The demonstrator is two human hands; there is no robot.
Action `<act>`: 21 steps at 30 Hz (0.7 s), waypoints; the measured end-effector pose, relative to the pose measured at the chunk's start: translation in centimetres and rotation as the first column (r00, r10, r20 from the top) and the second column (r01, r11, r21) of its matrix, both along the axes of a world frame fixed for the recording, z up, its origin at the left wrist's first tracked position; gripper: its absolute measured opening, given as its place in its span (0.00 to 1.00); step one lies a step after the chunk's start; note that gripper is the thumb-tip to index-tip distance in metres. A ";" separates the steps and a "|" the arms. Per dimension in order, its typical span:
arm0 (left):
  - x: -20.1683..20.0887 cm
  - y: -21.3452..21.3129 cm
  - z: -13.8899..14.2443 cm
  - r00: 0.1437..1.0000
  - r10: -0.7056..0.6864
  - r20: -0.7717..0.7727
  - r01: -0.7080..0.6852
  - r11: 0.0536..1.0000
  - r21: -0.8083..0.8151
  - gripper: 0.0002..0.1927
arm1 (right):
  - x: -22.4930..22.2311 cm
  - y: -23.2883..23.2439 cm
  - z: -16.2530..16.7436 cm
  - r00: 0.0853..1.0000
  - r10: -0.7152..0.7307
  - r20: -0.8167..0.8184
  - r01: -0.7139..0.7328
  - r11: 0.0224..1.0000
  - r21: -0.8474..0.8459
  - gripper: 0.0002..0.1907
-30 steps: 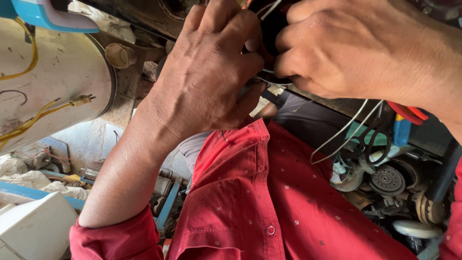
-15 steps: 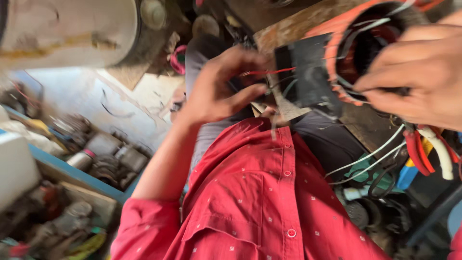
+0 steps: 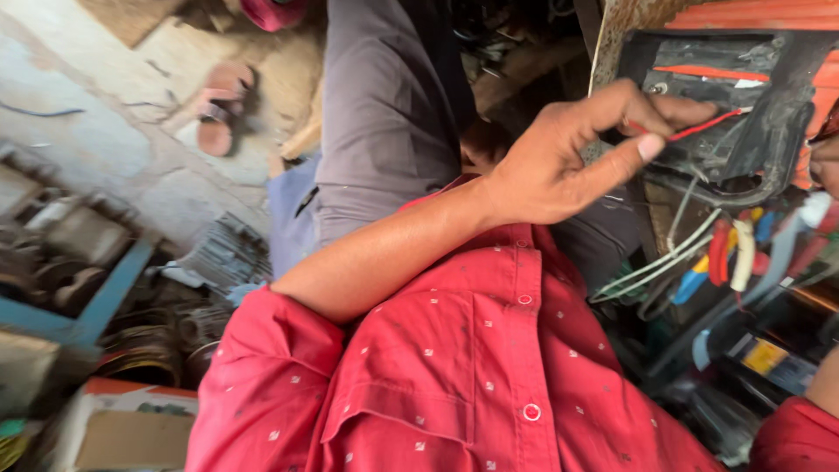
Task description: The person sits on the floor of a repair workshop and works on an electric motor stator with copper windings. They use pliers to cut and strip wire insulation, twist the wire ends together by hand, and connect the lead wires to the motor windings, at one point reaching to the workbench for tools and materials.
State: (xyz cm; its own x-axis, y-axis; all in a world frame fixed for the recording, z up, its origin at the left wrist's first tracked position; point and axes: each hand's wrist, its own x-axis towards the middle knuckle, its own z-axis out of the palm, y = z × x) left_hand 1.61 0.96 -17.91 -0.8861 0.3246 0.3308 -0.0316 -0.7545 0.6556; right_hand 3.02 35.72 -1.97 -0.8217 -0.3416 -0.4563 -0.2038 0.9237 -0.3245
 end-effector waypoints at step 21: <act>-2.1 -1.5 0.1 0.990 0.051 0.131 -0.052 0.999 0.007 0.02 | -3.1 -4.7 2.5 0.994 0.093 -0.057 -0.085 0.986 0.141 0.07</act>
